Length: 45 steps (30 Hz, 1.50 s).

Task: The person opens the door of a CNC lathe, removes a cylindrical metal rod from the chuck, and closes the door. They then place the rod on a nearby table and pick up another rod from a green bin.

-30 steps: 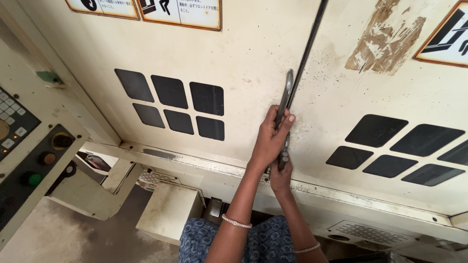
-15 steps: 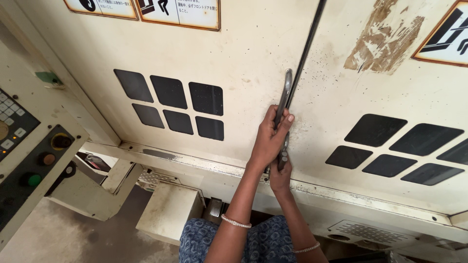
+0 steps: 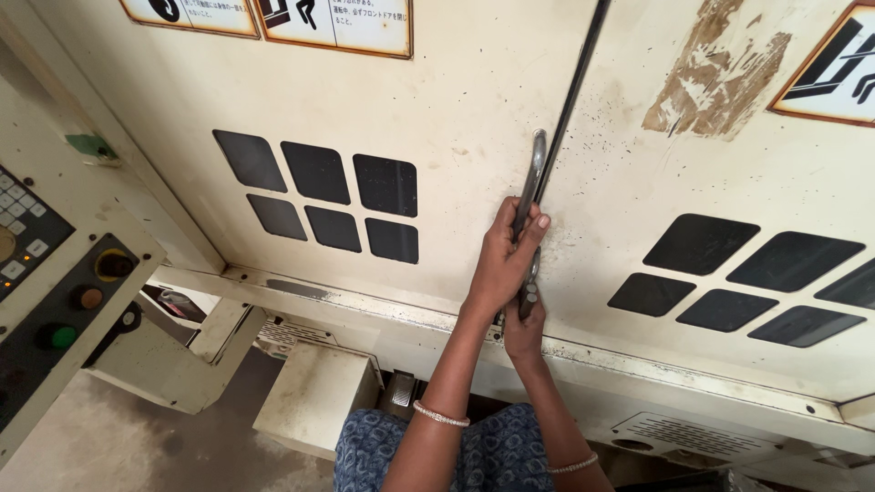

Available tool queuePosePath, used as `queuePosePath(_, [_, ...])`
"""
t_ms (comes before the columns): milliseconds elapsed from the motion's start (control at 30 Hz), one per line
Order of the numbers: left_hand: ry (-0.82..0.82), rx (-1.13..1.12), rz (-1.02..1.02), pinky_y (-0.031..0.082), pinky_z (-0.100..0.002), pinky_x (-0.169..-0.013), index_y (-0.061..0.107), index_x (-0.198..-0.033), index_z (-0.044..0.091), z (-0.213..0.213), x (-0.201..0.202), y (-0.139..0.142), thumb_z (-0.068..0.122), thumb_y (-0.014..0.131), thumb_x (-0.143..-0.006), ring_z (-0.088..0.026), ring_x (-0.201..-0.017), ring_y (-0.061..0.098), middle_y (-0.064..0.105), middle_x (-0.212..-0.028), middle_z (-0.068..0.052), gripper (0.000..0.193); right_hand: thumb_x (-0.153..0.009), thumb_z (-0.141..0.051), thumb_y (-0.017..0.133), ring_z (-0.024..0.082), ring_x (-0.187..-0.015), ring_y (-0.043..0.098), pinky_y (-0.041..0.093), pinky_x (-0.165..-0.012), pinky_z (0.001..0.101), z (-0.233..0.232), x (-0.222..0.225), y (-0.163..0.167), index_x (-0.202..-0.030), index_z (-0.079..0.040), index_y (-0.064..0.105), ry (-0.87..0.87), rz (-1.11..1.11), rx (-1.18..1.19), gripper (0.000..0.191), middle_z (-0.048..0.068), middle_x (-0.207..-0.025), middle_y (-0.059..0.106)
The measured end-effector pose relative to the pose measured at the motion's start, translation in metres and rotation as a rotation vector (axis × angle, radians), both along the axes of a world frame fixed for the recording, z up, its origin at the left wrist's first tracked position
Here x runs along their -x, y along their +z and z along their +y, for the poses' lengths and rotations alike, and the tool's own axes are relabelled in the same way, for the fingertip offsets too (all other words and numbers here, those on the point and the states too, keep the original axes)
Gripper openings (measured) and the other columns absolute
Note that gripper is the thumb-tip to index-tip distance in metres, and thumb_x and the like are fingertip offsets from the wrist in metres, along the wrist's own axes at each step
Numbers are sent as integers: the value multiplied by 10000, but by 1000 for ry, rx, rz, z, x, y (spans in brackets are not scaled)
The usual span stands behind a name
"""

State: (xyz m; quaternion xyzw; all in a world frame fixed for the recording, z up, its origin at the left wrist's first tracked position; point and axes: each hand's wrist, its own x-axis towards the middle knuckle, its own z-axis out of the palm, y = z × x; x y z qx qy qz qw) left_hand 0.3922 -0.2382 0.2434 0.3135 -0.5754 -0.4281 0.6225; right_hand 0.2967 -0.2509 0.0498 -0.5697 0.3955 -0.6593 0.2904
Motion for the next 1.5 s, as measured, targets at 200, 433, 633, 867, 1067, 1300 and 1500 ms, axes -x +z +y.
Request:
queuePosePath(200, [-2,20,12,362,-233,-611,568,-1053,71,0,0,-2,286,643,-1026,-43,-689,393,466,-760,56,229,-1046,-152,544,92,-790,566,472,-689,263,-2,1,-6,-1232,49,560,7,-17,-53,275,44,-945,644])
queuePosePath(433, [6,24,4,375,-233,-624,567,-1060,70,0,-1,-1,282,641,-1027,-46,-698,405,478,-762,53,227,-1046,-143,544,96,-867,592,494,-748,263,-2,0,-6,-1253,54,554,18,-32,-8,286,56,-1020,658])
queuePosePath(633, [5,12,5,379,-234,-630,567,-1058,70,1,-1,0,274,640,-1028,-47,-701,410,481,-765,52,219,-1052,-152,535,99,-879,607,500,-760,267,0,0,-2,-1250,54,556,5,-8,-20,286,58,-1030,668])
queuePosePath(867, [-1,7,13,375,-232,-623,568,-1060,72,1,-1,0,276,641,-1025,-45,-696,406,474,-763,55,219,-1050,-148,550,104,-859,594,494,-746,271,-4,2,-9,-1202,53,571,7,0,-1,252,59,-991,661])
queuePosePath(1067, [-4,0,4,369,-235,-609,570,-1056,79,1,0,0,294,635,-1028,-47,-676,402,471,-748,54,226,-1037,-145,552,105,-809,571,477,-704,279,-6,3,-14,-1189,39,570,21,-35,-39,239,45,-943,641])
queuePosePath(1300, [1,-3,-3,369,-234,-610,572,-1058,77,2,0,1,303,635,-1027,-47,-679,402,472,-749,55,236,-1044,-140,546,104,-873,588,493,-755,278,-3,1,-7,-1214,48,568,15,-27,-4,254,56,-1008,655])
queuePosePath(1500, [2,2,2,374,-235,-612,571,-1057,77,1,-1,1,292,636,-1025,-48,-682,404,469,-750,55,228,-1048,-135,551,111,-918,609,506,-796,283,-2,0,-5,-1234,56,564,-5,2,35,267,66,-1043,667])
